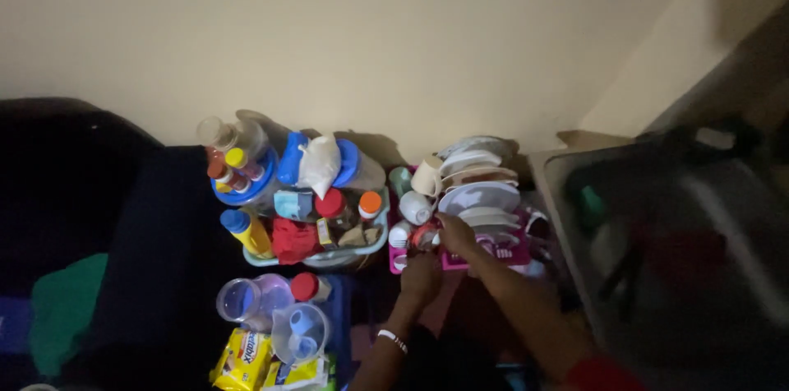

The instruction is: The recorder peels and prepares a red onion using a knife while sitting on the floor.

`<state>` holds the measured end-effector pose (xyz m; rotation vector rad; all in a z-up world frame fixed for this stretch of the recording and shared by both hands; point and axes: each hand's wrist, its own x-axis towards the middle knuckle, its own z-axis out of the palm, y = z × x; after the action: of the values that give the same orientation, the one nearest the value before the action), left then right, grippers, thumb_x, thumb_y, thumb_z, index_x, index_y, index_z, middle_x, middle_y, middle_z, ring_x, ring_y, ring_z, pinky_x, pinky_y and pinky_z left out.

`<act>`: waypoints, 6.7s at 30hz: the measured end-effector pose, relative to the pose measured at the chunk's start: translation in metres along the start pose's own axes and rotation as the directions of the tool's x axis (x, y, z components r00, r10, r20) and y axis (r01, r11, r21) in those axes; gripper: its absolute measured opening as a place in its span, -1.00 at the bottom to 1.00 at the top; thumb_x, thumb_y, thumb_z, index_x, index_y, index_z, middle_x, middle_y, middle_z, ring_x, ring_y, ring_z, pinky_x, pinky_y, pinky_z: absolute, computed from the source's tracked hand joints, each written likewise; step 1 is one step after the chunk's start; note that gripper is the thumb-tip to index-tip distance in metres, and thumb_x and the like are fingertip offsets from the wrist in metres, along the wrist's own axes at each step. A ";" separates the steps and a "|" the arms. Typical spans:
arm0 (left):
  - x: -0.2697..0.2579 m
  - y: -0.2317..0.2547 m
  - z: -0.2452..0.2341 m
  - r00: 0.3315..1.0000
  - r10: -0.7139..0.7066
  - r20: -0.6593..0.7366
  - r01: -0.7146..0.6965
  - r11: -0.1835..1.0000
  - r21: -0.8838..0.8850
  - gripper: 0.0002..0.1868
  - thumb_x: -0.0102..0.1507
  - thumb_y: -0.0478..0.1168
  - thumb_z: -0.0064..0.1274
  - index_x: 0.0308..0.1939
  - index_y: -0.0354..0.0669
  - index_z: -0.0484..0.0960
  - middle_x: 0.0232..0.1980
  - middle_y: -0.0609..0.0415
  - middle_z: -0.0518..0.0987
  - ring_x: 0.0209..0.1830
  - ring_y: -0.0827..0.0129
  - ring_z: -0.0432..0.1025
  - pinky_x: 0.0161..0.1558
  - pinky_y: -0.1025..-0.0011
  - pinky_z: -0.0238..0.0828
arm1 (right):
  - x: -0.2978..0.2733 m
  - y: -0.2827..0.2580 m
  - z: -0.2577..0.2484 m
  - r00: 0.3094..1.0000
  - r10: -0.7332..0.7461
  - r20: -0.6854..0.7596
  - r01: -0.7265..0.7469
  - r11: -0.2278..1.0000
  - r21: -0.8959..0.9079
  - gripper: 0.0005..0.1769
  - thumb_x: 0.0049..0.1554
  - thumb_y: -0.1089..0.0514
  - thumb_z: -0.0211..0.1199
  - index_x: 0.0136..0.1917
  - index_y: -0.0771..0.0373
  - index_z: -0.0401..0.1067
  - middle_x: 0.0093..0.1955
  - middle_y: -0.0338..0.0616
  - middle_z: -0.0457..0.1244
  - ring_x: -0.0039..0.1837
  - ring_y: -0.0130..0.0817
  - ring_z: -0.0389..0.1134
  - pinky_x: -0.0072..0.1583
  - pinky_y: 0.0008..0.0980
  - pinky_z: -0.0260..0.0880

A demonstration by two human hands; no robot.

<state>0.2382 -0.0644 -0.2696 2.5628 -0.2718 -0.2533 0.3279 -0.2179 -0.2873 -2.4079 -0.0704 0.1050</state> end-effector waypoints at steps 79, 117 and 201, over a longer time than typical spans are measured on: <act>-0.338 0.382 0.149 -0.261 0.772 0.579 -0.239 0.530 -0.814 -0.57 0.39 0.07 0.03 -0.15 -0.30 0.61 -0.38 -0.12 0.48 -0.44 0.27 0.32 -0.33 0.20 0.28 | -0.651 -0.113 -0.139 -0.130 0.739 -0.661 -0.623 0.458 0.634 -0.69 0.28 0.01 0.02 -0.04 0.10 0.58 -0.45 -0.11 0.28 -0.45 -0.35 0.27 -0.32 -0.25 0.28; -0.588 0.486 0.227 0.029 0.502 0.864 -0.465 0.772 -0.433 -0.41 0.51 -0.03 -0.04 0.56 -0.11 0.22 0.39 -0.11 0.49 0.14 0.09 0.52 0.04 0.21 0.45 | -0.929 -0.083 -0.124 -0.498 0.844 -0.200 -0.041 0.207 0.977 -0.69 0.26 0.06 0.09 0.10 0.28 0.51 -0.33 -0.09 0.32 -0.39 -0.27 0.29 -0.30 -0.18 0.28; -0.755 0.532 0.151 -0.695 0.664 0.275 0.343 0.643 -0.685 -0.66 0.45 0.08 -0.08 0.11 -0.05 0.47 0.08 0.21 0.44 0.15 0.45 0.31 0.26 0.40 0.21 | -1.006 -0.201 -0.194 -0.719 0.462 -0.520 -0.616 -0.078 0.784 -0.76 0.17 0.14 0.14 -0.10 0.37 0.51 -0.18 0.23 0.38 -0.13 0.11 0.48 -0.06 0.00 0.46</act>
<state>-0.5984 -0.3984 -0.0153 0.1524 -1.4107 -2.1259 -0.6589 -0.2781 0.0479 -1.2490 2.6507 -0.7829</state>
